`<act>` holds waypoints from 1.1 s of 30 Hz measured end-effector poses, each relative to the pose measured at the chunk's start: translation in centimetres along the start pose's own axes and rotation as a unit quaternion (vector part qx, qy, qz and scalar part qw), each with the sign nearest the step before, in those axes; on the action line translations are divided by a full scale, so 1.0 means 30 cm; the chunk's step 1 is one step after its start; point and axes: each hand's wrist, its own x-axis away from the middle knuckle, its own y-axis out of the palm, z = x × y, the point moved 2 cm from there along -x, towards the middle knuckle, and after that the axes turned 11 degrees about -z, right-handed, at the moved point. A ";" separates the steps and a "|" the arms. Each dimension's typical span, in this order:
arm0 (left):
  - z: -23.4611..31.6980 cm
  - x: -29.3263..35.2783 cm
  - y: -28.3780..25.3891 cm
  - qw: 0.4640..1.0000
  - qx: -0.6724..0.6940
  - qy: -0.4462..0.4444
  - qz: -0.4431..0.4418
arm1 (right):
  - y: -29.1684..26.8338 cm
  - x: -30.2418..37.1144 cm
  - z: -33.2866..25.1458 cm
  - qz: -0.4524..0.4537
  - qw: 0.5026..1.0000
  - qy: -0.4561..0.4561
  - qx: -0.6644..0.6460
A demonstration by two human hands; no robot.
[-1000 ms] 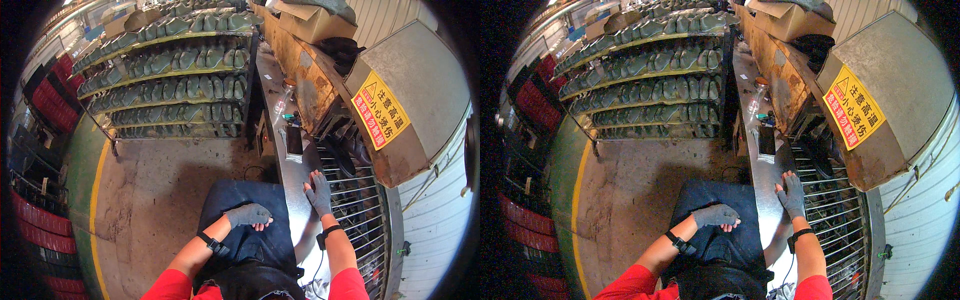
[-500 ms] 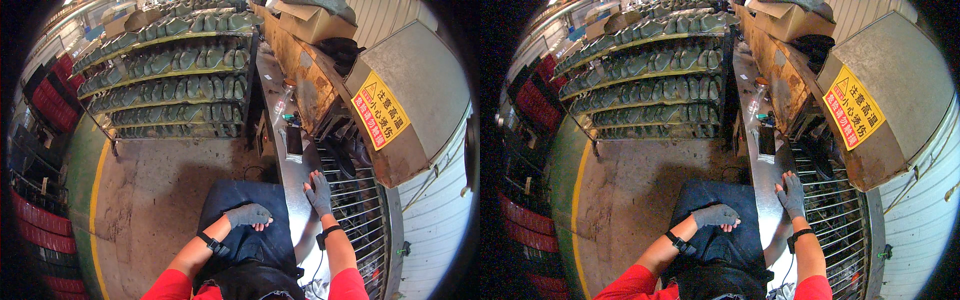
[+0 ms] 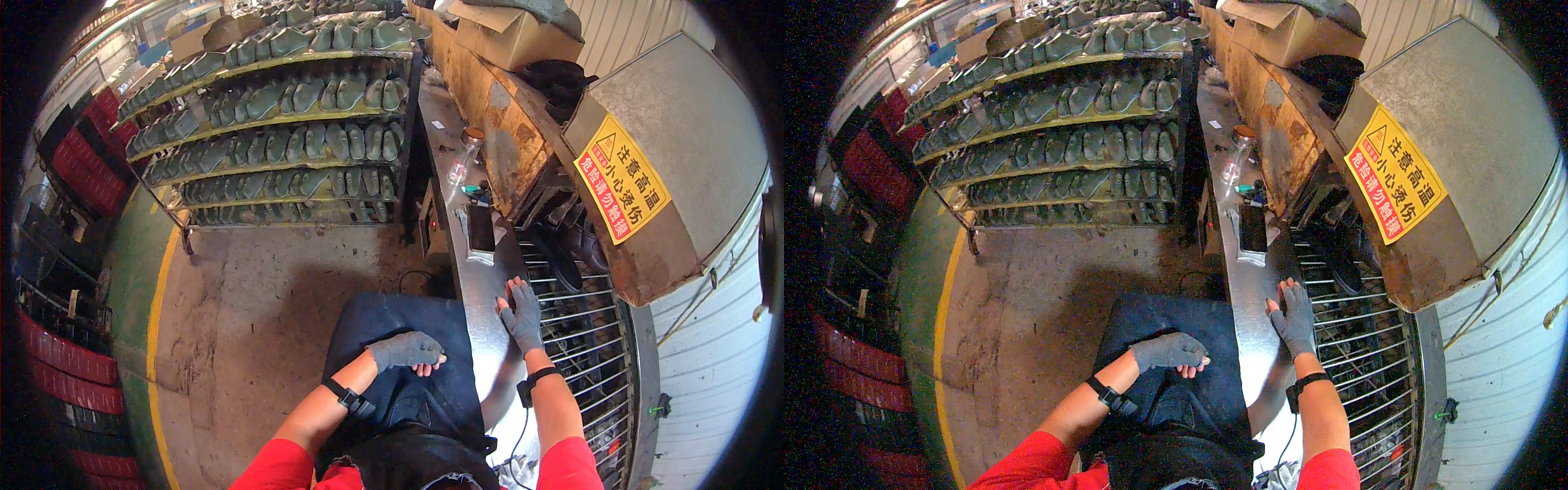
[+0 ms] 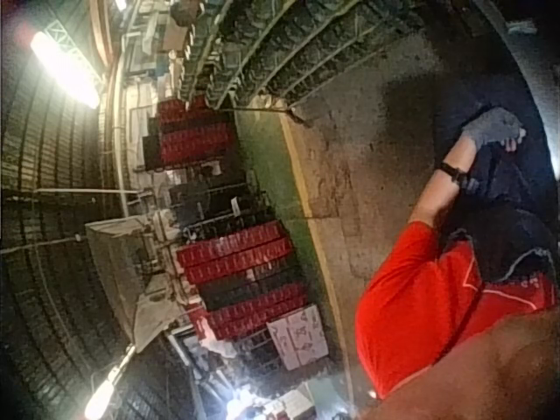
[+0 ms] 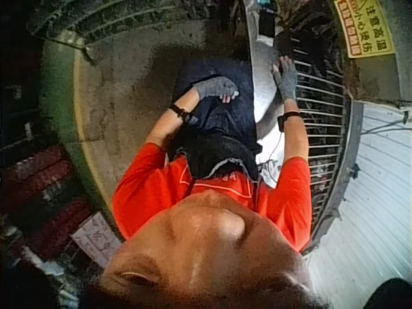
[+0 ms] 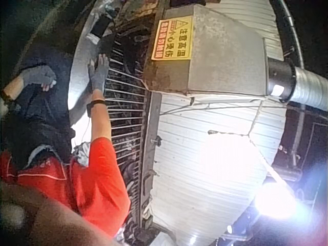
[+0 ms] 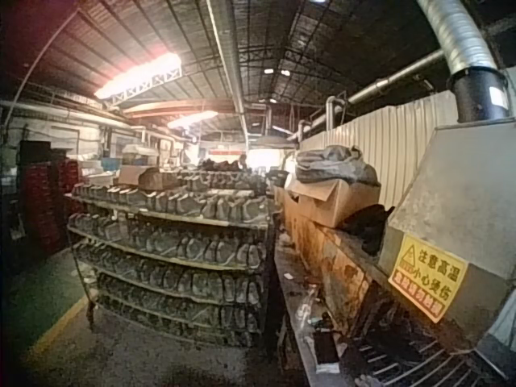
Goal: Inspecting and checking the quality of finished shoes on a conveyor belt.
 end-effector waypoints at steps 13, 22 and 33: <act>0.003 0.002 0.002 1.000 -0.006 0.005 0.002 | 0.008 0.002 0.010 0.011 1.000 -0.008 0.010; 0.015 0.003 -0.001 1.000 -0.012 0.008 -0.008 | -0.002 0.007 -0.001 0.013 1.000 -0.010 0.004; 0.009 0.009 0.002 1.000 -0.001 0.017 0.002 | 0.002 0.001 -0.003 -0.001 1.000 0.004 0.014</act>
